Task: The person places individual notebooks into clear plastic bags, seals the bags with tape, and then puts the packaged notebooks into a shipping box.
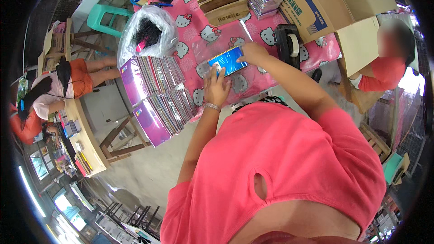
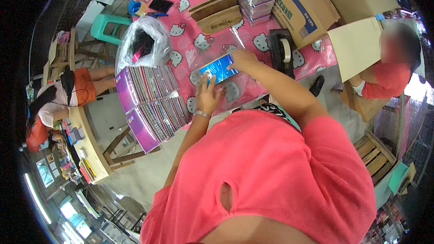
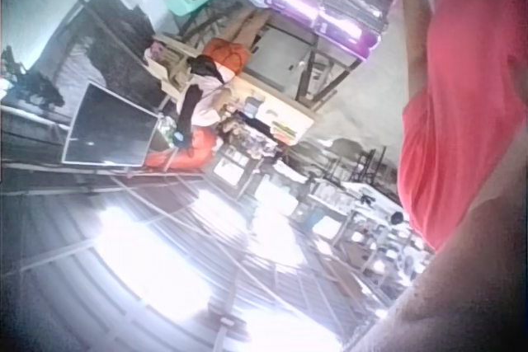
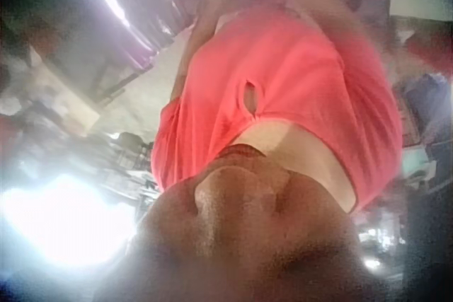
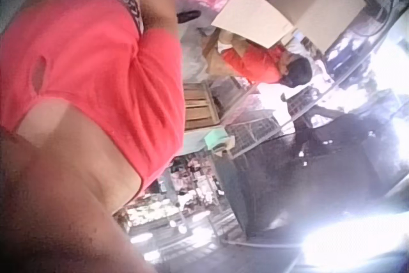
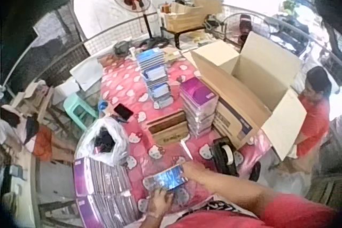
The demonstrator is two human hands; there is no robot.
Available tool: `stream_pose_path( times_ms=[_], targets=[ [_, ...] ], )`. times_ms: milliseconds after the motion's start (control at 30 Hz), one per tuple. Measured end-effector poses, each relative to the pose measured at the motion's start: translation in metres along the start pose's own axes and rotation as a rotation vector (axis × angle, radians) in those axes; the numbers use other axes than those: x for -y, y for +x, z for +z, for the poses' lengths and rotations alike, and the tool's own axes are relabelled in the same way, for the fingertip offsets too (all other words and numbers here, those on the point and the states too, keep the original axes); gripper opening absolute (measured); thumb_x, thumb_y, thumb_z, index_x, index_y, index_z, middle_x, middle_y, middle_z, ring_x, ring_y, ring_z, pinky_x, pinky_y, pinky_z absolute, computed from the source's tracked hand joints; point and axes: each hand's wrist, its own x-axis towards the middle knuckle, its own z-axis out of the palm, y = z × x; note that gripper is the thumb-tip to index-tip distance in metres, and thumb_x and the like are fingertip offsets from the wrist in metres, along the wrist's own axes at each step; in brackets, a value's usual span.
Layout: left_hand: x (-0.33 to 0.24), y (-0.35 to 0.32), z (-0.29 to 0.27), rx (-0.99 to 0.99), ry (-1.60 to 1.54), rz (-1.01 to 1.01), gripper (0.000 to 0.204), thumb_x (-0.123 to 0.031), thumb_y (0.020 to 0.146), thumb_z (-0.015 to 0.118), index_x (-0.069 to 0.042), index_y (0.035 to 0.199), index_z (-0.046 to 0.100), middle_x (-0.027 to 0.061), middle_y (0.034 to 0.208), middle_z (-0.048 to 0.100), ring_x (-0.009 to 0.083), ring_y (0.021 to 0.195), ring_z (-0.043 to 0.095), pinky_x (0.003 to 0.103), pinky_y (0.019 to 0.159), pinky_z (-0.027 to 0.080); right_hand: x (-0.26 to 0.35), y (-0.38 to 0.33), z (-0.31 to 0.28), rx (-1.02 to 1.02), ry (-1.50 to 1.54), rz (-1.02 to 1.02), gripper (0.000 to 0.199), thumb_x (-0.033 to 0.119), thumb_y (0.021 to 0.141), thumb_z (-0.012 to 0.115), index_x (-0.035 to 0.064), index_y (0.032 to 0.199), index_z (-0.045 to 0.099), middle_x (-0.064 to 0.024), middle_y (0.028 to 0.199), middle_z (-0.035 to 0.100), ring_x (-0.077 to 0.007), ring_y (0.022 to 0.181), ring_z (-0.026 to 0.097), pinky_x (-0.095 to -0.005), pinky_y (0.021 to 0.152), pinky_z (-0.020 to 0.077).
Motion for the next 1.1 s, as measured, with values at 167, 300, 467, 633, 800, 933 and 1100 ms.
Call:
stream_pose_path(
  times_ms=[167, 300, 467, 633, 800, 933, 1100],
  targets=[
    [0.024, 0.035, 0.008, -0.15, -0.327, -0.229, 0.039, -0.028, 0.086, 0.056, -0.005, 0.117, 0.059, 0.0218, 0.131, 0.048, 0.0354, 0.123, 0.043, 0.047, 0.102, 0.032, 0.018, -0.054, 0.017, 0.426, 0.582, 0.445, 0.045, 0.045, 0.079, 0.067, 0.0041, 0.096, 0.064, -0.0132, 0.083, 0.064, -0.0291, 0.079, 0.063, -0.0435, 0.072, 0.0497],
    [0.03, 0.089, -0.007, 0.237, -0.146, -0.275, 0.046, -0.04, 0.09, 0.046, -0.002, 0.11, 0.063, 0.0235, 0.117, 0.058, 0.0388, 0.113, 0.051, 0.048, 0.097, 0.036, 0.057, -0.069, 0.067, 0.441, 1.476, 0.56, 0.062, 0.056, 0.081, 0.061, 0.007, 0.119, 0.052, -0.0125, 0.114, 0.054, -0.027, 0.111, 0.051, -0.0459, 0.086, 0.0437],
    [0.016, 0.111, -0.049, 0.44, -0.387, -0.504, 0.072, -0.061, 0.091, 0.03, -0.001, 0.093, 0.07, 0.0212, 0.088, 0.067, 0.039, 0.088, 0.061, 0.046, 0.085, 0.044, 0.069, -0.09, -0.01, 0.268, 1.672, 0.673, 0.092, 0.069, 0.078, 0.052, 0.0055, 0.141, 0.031, -0.0208, 0.138, 0.037, -0.0332, 0.13, 0.033, -0.0557, 0.106, 0.0221],
    [0.0, 0.092, -0.076, 0.433, -1.002, -0.802, 0.085, -0.072, 0.085, 0.032, 0.006, 0.091, 0.067, 0.0123, 0.079, 0.065, 0.0225, 0.076, 0.061, 0.035, 0.074, 0.046, 0.047, -0.108, -0.073, 0.274, 1.586, 0.545, 0.094, 0.073, 0.083, 0.039, -0.0022, 0.14, 0.029, -0.0193, 0.137, 0.037, -0.0285, 0.127, 0.035, -0.0482, 0.103, 0.03],
    [0.008, 0.04, -0.042, 0.304, -1.264, -0.826, 0.082, -0.067, 0.089, 0.031, 0.007, 0.102, 0.062, 0.0104, 0.085, 0.064, 0.0187, 0.076, 0.059, 0.031, 0.074, 0.046, 0.029, -0.11, -0.055, 0.271, 1.23, 0.544, 0.076, 0.062, 0.09, 0.039, -0.0005, 0.131, 0.046, -0.0175, 0.125, 0.052, -0.0256, 0.117, 0.048, -0.0409, 0.101, 0.0337],
    [-0.018, 0.012, -0.042, -0.013, -1.316, -0.669, 0.069, -0.053, 0.097, 0.029, 0.007, 0.112, 0.059, 0.0143, 0.105, 0.063, 0.022, 0.096, 0.059, 0.035, 0.089, 0.045, 0.015, -0.125, -0.048, -0.057, 1.014, 0.2, 0.049, 0.044, 0.093, 0.046, 0.0033, 0.119, 0.058, -0.0129, 0.12, 0.057, -0.0265, 0.107, 0.055, -0.038, 0.097, 0.0374],
    [-0.034, 0.009, -0.036, -0.14, -1.068, -0.344, 0.055, -0.039, 0.1, 0.029, 0.005, 0.111, 0.06, 0.0136, 0.116, 0.059, 0.0238, 0.107, 0.055, 0.035, 0.095, 0.04, 0.014, -0.104, -0.036, -0.18, 0.402, -0.361, 0.031, 0.026, 0.083, 0.055, 0.0123, 0.109, 0.063, -0.0066, 0.118, 0.059, -0.0252, 0.111, 0.049, -0.0434, 0.095, 0.0326]
  ],
)
